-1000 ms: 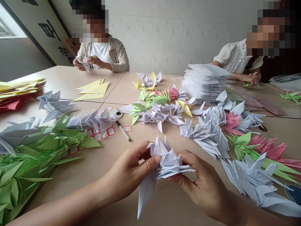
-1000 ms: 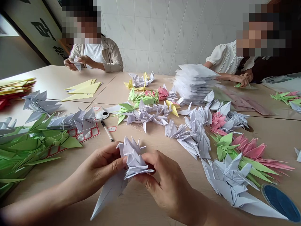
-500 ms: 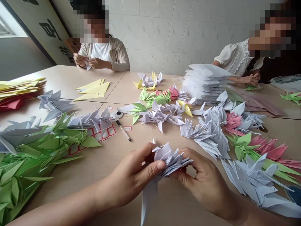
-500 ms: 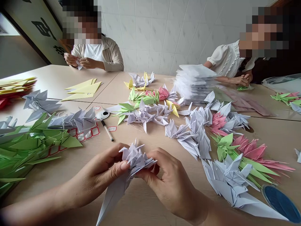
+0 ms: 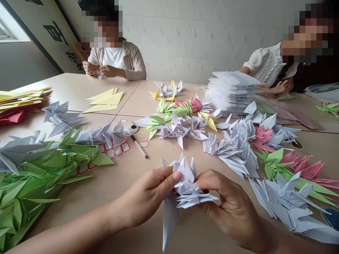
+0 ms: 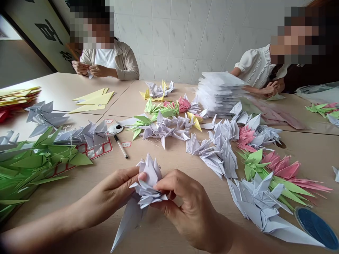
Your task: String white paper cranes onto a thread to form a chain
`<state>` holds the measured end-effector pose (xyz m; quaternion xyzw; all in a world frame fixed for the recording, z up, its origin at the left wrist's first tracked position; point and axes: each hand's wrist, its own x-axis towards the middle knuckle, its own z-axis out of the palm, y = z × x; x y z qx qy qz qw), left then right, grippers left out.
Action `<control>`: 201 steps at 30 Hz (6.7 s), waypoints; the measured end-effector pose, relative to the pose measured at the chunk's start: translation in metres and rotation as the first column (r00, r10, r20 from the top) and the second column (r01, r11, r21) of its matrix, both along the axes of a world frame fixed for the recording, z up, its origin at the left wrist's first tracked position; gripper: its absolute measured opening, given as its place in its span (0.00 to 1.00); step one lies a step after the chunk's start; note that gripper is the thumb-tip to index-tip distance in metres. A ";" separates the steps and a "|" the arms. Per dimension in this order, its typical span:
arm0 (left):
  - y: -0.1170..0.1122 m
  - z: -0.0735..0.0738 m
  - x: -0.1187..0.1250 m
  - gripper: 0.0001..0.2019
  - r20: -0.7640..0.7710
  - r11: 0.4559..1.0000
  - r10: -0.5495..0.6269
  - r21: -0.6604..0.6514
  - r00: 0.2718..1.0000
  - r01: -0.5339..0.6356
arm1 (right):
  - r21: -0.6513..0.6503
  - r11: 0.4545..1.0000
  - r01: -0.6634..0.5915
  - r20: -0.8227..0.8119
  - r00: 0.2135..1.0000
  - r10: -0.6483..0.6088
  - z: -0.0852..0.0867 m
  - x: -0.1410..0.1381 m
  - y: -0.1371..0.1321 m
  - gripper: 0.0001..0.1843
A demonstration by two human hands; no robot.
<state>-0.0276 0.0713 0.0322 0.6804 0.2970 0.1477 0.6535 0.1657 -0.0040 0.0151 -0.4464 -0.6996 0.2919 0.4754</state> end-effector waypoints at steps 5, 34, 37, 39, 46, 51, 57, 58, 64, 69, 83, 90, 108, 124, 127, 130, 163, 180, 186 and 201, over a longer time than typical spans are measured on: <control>-0.003 0.003 -0.004 0.20 -0.021 0.987 -0.056 0.152 0.998 0.058 | -0.257 0.955 0.146 -0.084 0.981 -0.173 -0.002 -0.003 0.000 0.11; -0.002 0.001 -0.001 0.10 -0.060 0.812 -0.336 0.487 0.940 0.321 | -0.125 0.977 -0.171 0.199 0.961 0.194 0.007 -0.003 -0.001 0.27; -0.004 0.003 -0.001 0.08 -0.068 0.780 -0.364 0.523 0.929 0.344 | -0.082 0.981 -0.175 0.232 0.954 0.190 0.007 -0.004 -0.002 0.23; -0.005 0.004 -0.001 0.10 -0.083 0.743 -0.382 0.565 0.920 0.359 | 0.045 0.984 -0.172 0.290 0.945 0.152 0.007 -0.005 -0.002 0.20; -0.004 -0.008 -0.003 0.13 -0.145 0.763 -0.254 0.578 0.956 0.290 | -0.246 0.958 -0.148 0.069 0.983 0.169 0.003 -0.005 0.000 0.17; -0.002 -0.007 -0.003 0.11 0.009 0.902 0.031 0.430 0.999 -0.031 | -0.376 0.925 -0.054 -0.118 0.993 0.010 -0.003 0.003 0.004 0.18; 0.006 -0.006 -0.004 0.10 0.180 0.846 0.446 0.235 0.876 -0.479 | -0.566 0.824 -0.031 -0.506 0.802 -0.317 -0.005 0.010 0.012 0.25; 0.007 -0.007 -0.004 0.11 0.149 0.859 0.435 0.227 0.888 -0.459 | -0.583 0.811 -0.048 -0.540 0.768 -0.343 -0.005 0.009 0.013 0.24; 0.006 -0.005 -0.003 0.20 -0.046 0.935 0.257 0.264 0.965 -0.236 | -0.550 0.828 -0.111 -0.657 0.670 -0.346 -0.004 0.007 0.014 0.17; 0.007 -0.009 -0.002 0.24 -0.143 0.928 0.145 0.363 0.979 -0.085 | -0.510 0.850 -0.131 -0.658 0.696 -0.288 -0.002 0.007 0.013 0.17; 0.002 -0.024 -0.006 0.25 -0.050 0.577 0.138 0.816 0.989 -0.039 | -0.241 0.971 0.003 0.092 0.996 0.020 0.001 0.005 0.002 0.13; 0.001 -0.020 -0.008 0.22 -0.013 0.239 -0.010 0.971 1.000 0.015 | 0.076 0.997 0.020 0.325 0.945 -0.043 -0.006 0.000 0.002 0.09; 0.003 -0.014 -0.010 0.24 -0.056 0.281 -0.113 0.956 0.992 0.086 | 0.069 0.998 -0.004 0.213 0.977 -0.011 -0.003 -0.001 0.003 0.12; 0.010 -0.012 -0.012 0.28 0.099 0.915 0.063 0.391 0.993 -0.097 | -0.390 0.920 0.044 -0.618 0.728 -0.297 -0.004 0.007 0.015 0.11; 0.008 -0.009 -0.009 0.29 0.087 0.950 0.029 0.306 0.996 -0.055 | -0.459 0.883 -0.098 -0.721 0.621 -0.305 -0.002 0.005 0.016 0.09; 0.007 -0.011 -0.007 0.35 0.107 0.975 0.064 0.205 0.992 -0.085 | -0.467 0.869 -0.162 -0.751 0.591 -0.294 -0.001 0.003 0.014 0.09; 0.003 -0.009 0.000 0.15 0.101 0.972 0.236 -0.035 0.967 -0.233 | -0.104 0.992 0.073 0.081 0.995 -0.065 -0.008 -0.001 0.005 0.09; 0.002 -0.008 -0.002 0.11 0.089 0.867 0.065 0.487 0.994 -0.100 | 0.267 0.963 -0.043 0.351 0.935 -0.056 -0.003 0.009 -0.001 0.19; 0.004 -0.003 -0.005 0.10 0.075 0.836 -0.080 0.548 0.994 0.026 | 0.149 0.986 -0.074 0.219 0.975 0.040 0.002 0.008 0.002 0.13; -0.002 0.005 -0.005 0.15 -0.004 0.853 -0.097 0.515 0.995 0.086 | -0.326 0.943 0.069 -0.021 0.997 -0.080 -0.004 -0.002 -0.005 0.11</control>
